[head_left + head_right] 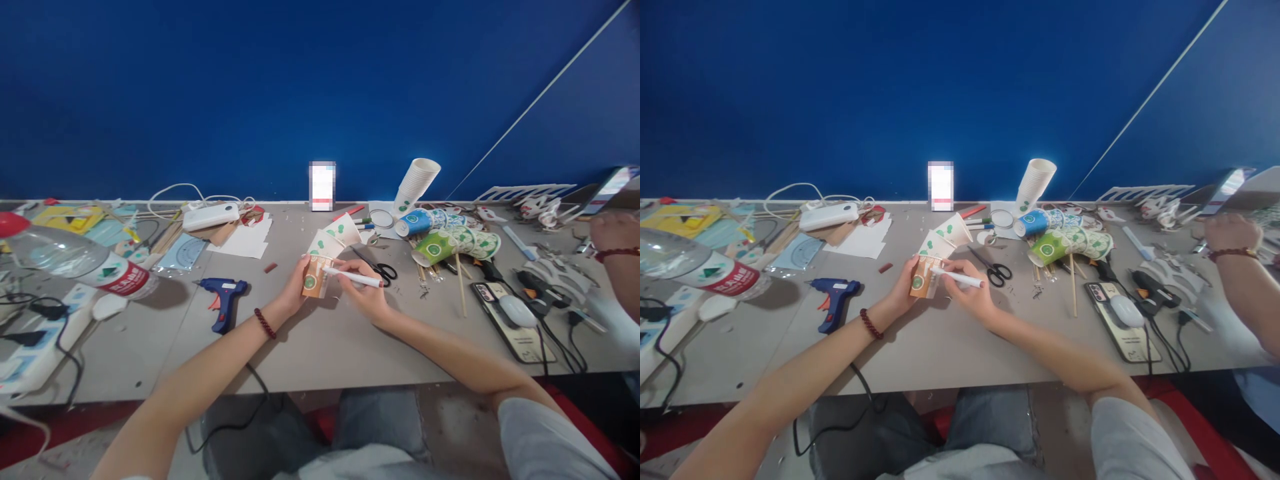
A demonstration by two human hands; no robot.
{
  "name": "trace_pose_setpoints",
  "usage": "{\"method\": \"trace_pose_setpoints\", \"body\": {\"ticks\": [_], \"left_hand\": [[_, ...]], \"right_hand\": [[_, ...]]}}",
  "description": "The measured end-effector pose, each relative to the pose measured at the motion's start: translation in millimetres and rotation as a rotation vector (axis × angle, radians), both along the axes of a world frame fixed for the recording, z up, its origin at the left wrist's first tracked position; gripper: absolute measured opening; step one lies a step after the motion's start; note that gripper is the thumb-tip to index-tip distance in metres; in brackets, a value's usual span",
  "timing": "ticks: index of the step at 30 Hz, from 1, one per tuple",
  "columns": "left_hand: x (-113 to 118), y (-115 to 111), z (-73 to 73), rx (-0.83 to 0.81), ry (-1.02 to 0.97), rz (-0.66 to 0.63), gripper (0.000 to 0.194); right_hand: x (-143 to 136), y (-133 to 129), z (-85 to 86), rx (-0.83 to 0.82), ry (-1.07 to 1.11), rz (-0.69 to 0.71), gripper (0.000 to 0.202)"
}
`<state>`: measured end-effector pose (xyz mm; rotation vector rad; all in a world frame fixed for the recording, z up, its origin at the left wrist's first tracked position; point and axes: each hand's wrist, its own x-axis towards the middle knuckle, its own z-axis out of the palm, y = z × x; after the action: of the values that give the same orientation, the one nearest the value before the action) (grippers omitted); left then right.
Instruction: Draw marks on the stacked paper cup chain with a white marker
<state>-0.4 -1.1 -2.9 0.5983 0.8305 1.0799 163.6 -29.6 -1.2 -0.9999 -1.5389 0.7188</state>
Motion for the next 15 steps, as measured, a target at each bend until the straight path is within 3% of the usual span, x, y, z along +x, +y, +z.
{"method": "trace_pose_setpoints", "body": {"ticks": [15], "left_hand": [[0.8, -0.7, 2.1, -0.005, -0.017, 0.003, 0.038]], "right_hand": [[-0.7, 1.1, -7.2, -0.056, 0.06, -0.022, 0.013]]}}
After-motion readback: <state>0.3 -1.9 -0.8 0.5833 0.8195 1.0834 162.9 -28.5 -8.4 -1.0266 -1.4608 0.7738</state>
